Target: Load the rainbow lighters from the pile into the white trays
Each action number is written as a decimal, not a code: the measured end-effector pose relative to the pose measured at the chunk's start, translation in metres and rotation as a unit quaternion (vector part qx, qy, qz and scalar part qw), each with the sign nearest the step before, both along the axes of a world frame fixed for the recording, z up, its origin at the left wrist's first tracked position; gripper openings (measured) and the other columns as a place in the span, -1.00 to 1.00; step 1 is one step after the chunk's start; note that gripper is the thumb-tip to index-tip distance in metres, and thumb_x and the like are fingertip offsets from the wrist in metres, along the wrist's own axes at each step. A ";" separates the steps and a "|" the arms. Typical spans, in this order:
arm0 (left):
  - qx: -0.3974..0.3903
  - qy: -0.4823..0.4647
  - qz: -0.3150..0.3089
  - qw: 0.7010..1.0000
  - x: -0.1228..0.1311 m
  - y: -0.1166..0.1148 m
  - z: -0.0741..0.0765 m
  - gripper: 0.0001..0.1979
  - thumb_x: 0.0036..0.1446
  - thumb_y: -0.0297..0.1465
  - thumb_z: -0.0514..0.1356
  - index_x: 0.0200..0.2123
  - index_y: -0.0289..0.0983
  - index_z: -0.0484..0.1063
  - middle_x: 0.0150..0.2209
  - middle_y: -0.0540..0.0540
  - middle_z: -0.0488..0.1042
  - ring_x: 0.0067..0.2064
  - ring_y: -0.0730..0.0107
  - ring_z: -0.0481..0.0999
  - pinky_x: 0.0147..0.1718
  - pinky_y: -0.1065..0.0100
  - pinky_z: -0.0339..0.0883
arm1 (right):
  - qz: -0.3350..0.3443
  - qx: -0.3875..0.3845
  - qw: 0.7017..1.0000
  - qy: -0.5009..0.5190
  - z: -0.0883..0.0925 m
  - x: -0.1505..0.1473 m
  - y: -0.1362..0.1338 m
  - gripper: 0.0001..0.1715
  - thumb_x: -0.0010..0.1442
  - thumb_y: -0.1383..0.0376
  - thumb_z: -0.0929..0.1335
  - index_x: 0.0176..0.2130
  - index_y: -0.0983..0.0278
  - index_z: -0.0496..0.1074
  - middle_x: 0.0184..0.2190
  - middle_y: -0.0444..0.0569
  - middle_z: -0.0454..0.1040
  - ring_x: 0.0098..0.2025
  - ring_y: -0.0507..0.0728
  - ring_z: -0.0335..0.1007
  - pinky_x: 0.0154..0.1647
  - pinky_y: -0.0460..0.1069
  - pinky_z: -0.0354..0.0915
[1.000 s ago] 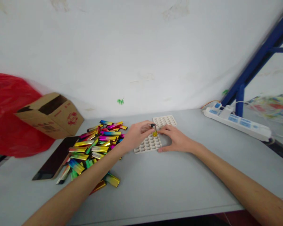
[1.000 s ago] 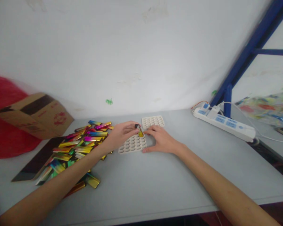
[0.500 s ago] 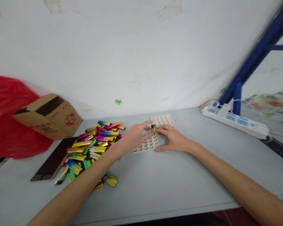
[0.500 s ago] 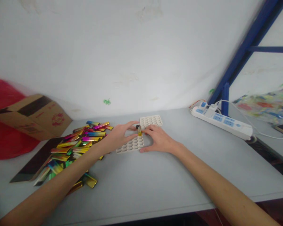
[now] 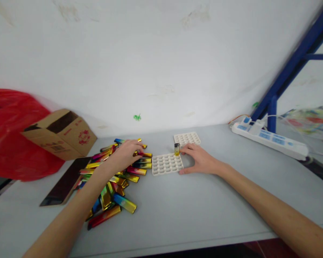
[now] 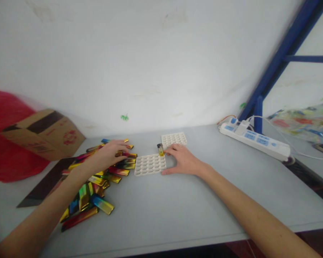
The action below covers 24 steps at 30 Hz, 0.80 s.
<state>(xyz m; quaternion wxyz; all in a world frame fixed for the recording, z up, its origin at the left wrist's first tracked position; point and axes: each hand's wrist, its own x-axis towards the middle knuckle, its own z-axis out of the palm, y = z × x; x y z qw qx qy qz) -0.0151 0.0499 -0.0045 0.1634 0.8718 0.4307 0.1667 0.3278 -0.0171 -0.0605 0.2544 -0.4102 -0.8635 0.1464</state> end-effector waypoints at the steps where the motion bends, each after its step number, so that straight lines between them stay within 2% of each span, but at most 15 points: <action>1: 0.008 -0.006 0.005 1.000 0.003 -0.001 0.002 -0.80 0.03 -0.16 0.35 -0.40 -0.17 0.62 -0.08 -0.20 0.63 0.12 -0.11 0.49 0.25 -0.10 0.21 | 0.000 0.001 1.000 0.000 0.000 0.000 0.000 -0.15 0.00 -0.15 0.59 0.10 0.27 0.46 -0.01 0.13 0.49 0.02 0.34 0.42 0.09 0.22 0.35; 3: 0.019 -0.051 0.028 0.998 0.009 -0.006 0.009 -0.77 0.05 -0.15 0.36 -0.39 -0.19 0.59 -0.14 -0.20 0.61 -0.01 -0.01 0.53 0.15 -0.03 0.32 | 0.002 0.002 1.000 0.000 -0.001 0.000 0.000 -0.16 0.00 -0.15 0.59 0.10 0.25 0.46 0.00 0.12 0.49 0.03 0.34 0.42 0.09 0.22 0.35; 5: -0.011 -0.143 0.061 0.988 0.015 -0.011 0.016 -0.71 0.08 -0.11 0.35 -0.33 -0.22 0.56 -0.21 -0.17 0.59 -0.15 0.12 0.55 -0.01 0.10 0.43 | 0.002 -0.001 1.000 0.000 0.000 0.001 0.000 -0.16 0.00 -0.15 0.59 0.10 0.23 0.46 0.00 0.12 0.49 0.04 0.35 0.42 0.09 0.23 0.35; 7: -0.093 -0.258 0.082 0.958 0.020 -0.018 0.021 -0.65 0.11 -0.08 0.35 -0.27 -0.25 0.51 -0.27 -0.14 0.58 -0.24 0.20 0.57 -0.12 0.18 0.47 | 0.003 -0.005 1.000 0.001 0.000 0.001 -0.001 -0.16 0.01 -0.15 0.58 0.10 0.23 0.45 0.00 0.11 0.49 0.04 0.35 0.42 0.09 0.23 0.34; 9: -0.190 -0.353 0.079 0.913 0.023 -0.024 0.022 -0.62 0.13 -0.06 0.35 -0.22 -0.24 0.44 -0.35 -0.08 0.58 -0.32 0.25 0.59 -0.18 0.20 0.49 | 0.004 -0.007 1.000 0.002 0.001 0.001 -0.001 -0.17 0.02 -0.15 0.58 0.11 0.23 0.45 0.00 0.11 0.48 0.04 0.34 0.41 0.10 0.23 0.34; 11: -0.233 -0.397 0.074 0.885 0.024 -0.029 0.021 -0.61 0.15 -0.06 0.35 -0.20 -0.23 0.40 -0.42 -0.02 0.56 -0.41 0.32 0.56 -0.27 0.25 0.48 | 0.005 -0.006 1.000 0.002 0.001 0.001 -0.002 -0.17 0.03 -0.15 0.57 0.11 0.24 0.44 0.00 0.11 0.48 0.05 0.34 0.40 0.10 0.23 0.35; 12: -0.229 -0.401 0.075 0.884 0.024 -0.031 0.020 -0.62 0.15 -0.07 0.36 -0.19 -0.22 0.41 -0.47 0.01 0.54 -0.46 0.36 0.53 -0.34 0.30 0.45 | 0.005 -0.005 1.000 0.001 0.001 0.002 -0.002 -0.17 0.03 -0.15 0.57 0.11 0.23 0.44 0.00 0.11 0.48 0.05 0.34 0.41 0.10 0.23 0.35; 15: -0.174 -0.374 0.092 0.906 0.023 -0.037 0.017 -0.66 0.11 -0.14 0.41 -0.20 -0.25 0.53 -0.56 0.05 0.45 -0.52 0.42 0.44 -0.49 0.40 0.30 | 0.006 -0.004 1.000 -0.001 0.001 0.002 -0.002 -0.18 0.04 -0.14 0.57 0.12 0.22 0.44 0.01 0.12 0.48 0.04 0.34 0.41 0.10 0.23 0.36; 17: -0.166 -0.374 0.103 0.907 0.023 -0.040 0.014 -0.70 0.09 -0.19 0.43 -0.22 -0.28 0.59 -0.55 0.03 0.46 -0.51 0.43 0.43 -0.49 0.41 0.27 | 0.006 -0.007 1.000 0.002 0.001 0.002 -0.002 -0.19 0.05 -0.14 0.57 0.12 0.22 0.44 0.01 0.12 0.48 0.05 0.34 0.41 0.10 0.23 0.36; 18: -0.179 -0.389 0.105 0.898 0.023 -0.041 0.013 -0.72 0.10 -0.21 0.43 -0.23 -0.29 0.60 -0.52 0.01 0.48 -0.49 0.44 0.43 -0.48 0.41 0.28 | 0.006 -0.008 1.000 0.003 0.001 0.002 -0.002 -0.19 0.05 -0.14 0.57 0.12 0.22 0.44 0.01 0.12 0.48 0.05 0.34 0.41 0.11 0.23 0.35; 22: -0.258 -0.498 0.090 0.823 0.031 -0.046 0.008 -0.75 0.16 -0.23 0.39 -0.27 -0.31 0.57 -0.29 -0.08 0.58 -0.30 0.40 0.54 -0.25 0.37 0.43 | 0.006 -0.013 1.000 0.003 0.001 0.003 -0.002 -0.20 0.05 -0.14 0.57 0.11 0.24 0.44 0.02 0.13 0.48 0.06 0.35 0.40 0.12 0.24 0.35; 24: -0.292 -0.520 0.077 0.799 0.036 -0.051 0.007 -0.74 0.20 -0.22 0.36 -0.26 -0.30 0.51 -0.20 -0.11 0.59 -0.20 0.32 0.59 -0.12 0.28 0.47 | 0.007 -0.015 1.000 0.003 0.001 0.004 -0.002 -0.20 0.05 -0.13 0.56 0.11 0.24 0.44 0.02 0.13 0.48 0.06 0.34 0.41 0.12 0.24 0.35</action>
